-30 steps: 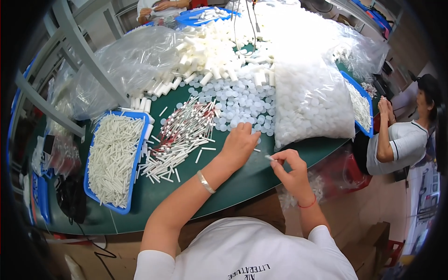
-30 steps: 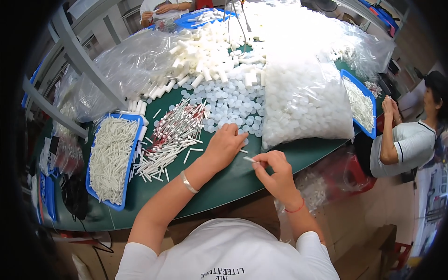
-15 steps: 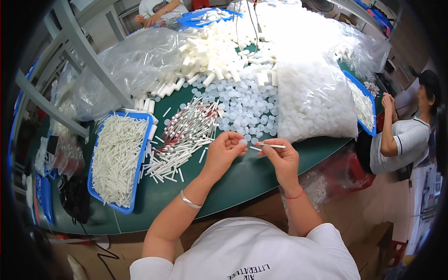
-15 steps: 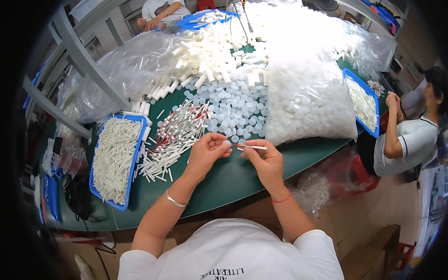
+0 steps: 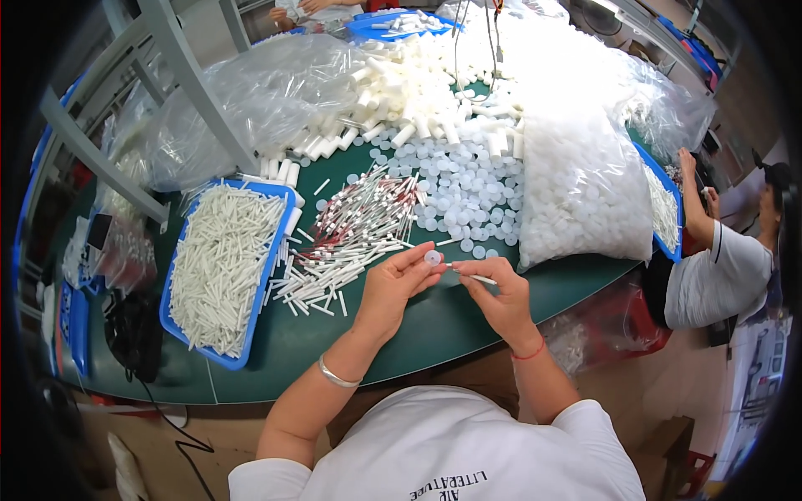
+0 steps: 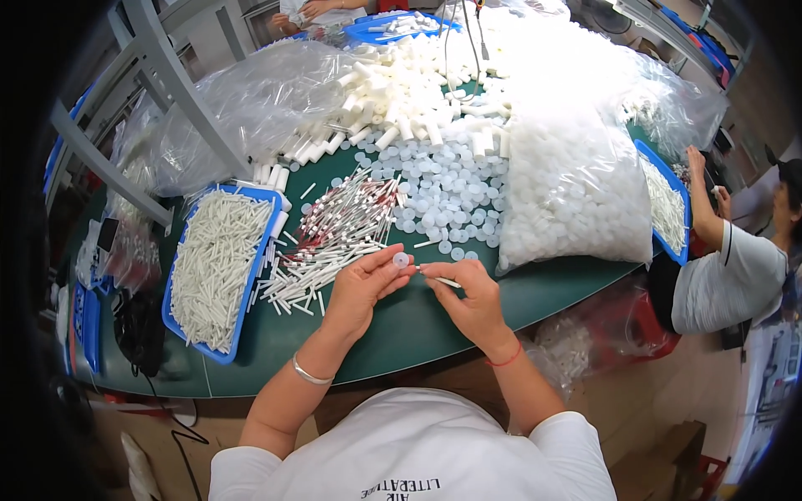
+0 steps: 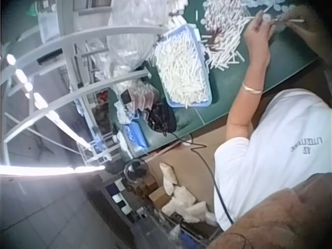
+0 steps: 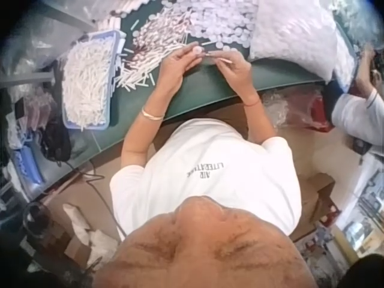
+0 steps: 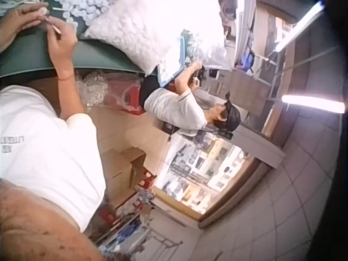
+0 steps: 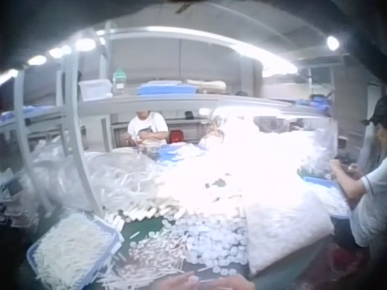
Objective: The person assembles small plastic tubes with filter inserts by hand at a factory workbench.
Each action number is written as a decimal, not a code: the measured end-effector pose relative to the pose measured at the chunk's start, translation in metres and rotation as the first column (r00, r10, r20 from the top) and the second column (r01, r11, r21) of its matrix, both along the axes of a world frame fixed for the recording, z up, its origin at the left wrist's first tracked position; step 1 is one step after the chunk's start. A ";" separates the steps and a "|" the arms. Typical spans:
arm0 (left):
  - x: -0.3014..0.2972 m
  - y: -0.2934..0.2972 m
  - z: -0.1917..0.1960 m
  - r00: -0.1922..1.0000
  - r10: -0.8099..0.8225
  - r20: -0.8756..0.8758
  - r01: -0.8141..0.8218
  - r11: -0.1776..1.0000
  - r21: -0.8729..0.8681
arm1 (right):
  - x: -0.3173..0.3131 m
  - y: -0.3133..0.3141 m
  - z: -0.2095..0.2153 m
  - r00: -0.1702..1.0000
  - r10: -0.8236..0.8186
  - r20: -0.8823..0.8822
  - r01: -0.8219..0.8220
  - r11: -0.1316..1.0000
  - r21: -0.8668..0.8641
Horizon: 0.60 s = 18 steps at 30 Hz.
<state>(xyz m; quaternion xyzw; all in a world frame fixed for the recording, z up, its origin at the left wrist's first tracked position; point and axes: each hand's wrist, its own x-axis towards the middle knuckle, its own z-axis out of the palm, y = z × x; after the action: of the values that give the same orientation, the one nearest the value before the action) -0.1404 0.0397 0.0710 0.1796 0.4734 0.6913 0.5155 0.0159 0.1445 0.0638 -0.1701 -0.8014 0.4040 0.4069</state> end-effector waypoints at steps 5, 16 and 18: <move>-0.002 -0.004 -0.003 0.991 -0.042 -0.126 0.040 0.999 -0.019 | 0.000 0.000 0.000 1.000 0.015 0.001 -0.015 0.998 -0.058; -0.002 -0.009 -0.004 0.997 -0.081 -0.017 0.080 0.997 -0.005 | 0.004 -0.002 -0.005 0.998 0.065 -0.015 -0.066 0.936 -0.346; -0.002 -0.010 -0.004 0.996 -0.086 -0.004 0.086 0.996 -0.012 | 0.004 -0.002 -0.006 0.997 0.063 -0.034 -0.071 0.941 -0.330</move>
<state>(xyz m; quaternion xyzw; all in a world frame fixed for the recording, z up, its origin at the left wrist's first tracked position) -0.1420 0.0294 0.0667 0.1985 0.4702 0.6653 0.5449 0.0199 0.1429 0.0579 -0.2040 -0.7229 0.5483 0.3676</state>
